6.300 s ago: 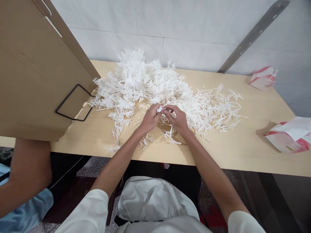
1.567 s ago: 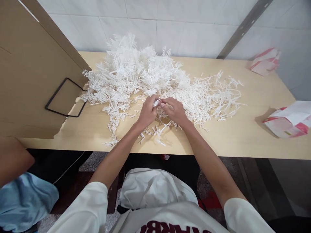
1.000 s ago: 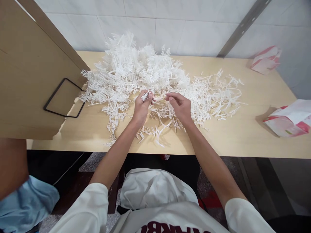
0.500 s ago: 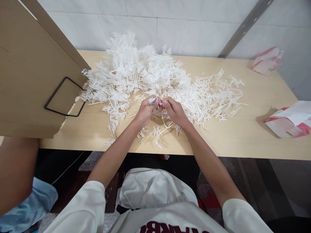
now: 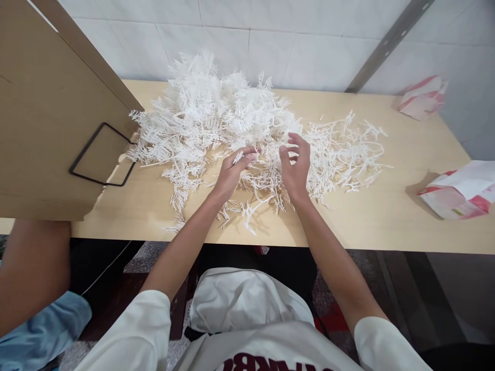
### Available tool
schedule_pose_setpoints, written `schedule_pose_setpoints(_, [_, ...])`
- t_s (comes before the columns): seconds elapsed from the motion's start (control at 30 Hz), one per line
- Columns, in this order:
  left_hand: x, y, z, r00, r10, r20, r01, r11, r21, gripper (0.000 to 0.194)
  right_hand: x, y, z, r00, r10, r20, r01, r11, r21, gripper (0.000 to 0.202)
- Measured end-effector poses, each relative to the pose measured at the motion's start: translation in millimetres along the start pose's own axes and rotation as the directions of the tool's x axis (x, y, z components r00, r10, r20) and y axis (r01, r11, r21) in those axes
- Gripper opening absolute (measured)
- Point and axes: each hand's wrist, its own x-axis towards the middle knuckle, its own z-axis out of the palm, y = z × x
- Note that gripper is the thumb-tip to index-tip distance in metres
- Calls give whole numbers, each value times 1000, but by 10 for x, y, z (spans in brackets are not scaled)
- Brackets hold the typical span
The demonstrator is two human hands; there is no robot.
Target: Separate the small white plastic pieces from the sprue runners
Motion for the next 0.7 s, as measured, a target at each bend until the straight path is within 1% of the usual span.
schedule_pose_setpoints(0.07, [5, -2, -2, 998, 2, 58, -4, 1000, 27, 34, -11, -14, 20, 991, -81, 108, 87, 995, -56, 36])
schedule_pose_setpoints(0.13, [13, -1, -6, 993, 21, 119, -26, 999, 39, 38, -36, -38, 53, 958, -140, 249, 160, 985, -62, 35])
schedule_pose_setpoints(0.2, [17, -3, -10, 987, 51, 149, -60, 996, 59, 40, -61, -61, 81, 927, -170, 335, 193, 980, -38, 33])
schedule_pose_setpoints(0.23, [18, -5, -12, 988, 67, 140, -78, 994, 78, 41, -69, -71, 89, 922, -175, 347, 197, 980, -29, 32])
schedule_pose_setpoints(0.3, [16, -7, -15, 993, 93, 79, -101, 988, 114, 43, -75, -86, 93, 929, -162, 333, 179, 984, -22, 31])
schedule_pose_setpoints(0.4, [11, 1, -8, 995, 98, -15, -96, 990, 108, 52, -76, -97, 85, 943, -82, 322, 91, 996, -15, 33])
schedule_pose_setpoints(0.47, [7, 14, 4, 994, 93, -52, -89, 993, 75, 59, -86, -100, 84, 937, -35, 347, 40, 999, -10, 35])
schedule_pose_setpoints(0.53, [0, 31, 17, 993, 86, -82, -82, 995, 51, 66, -105, -104, 85, 916, -3, 402, 3, 1000, 0, 37])
schedule_pose_setpoints(0.6, [-10, 52, 22, 992, 73, -105, -71, 997, 29, 72, -126, -111, 85, 892, 24, 451, -29, 1000, 5, 40])
schedule_pose_setpoints(0.63, [-15, 64, 21, 992, 64, -105, -63, 998, 12, 75, -132, -115, 83, 888, 27, 459, -33, 999, 5, 41])
schedule_pose_setpoints(0.7, [-23, 90, 17, 997, 41, -68, -43, 998, -33, 81, -131, -123, 76, 912, 5, 410, -10, 1000, 10, 40])
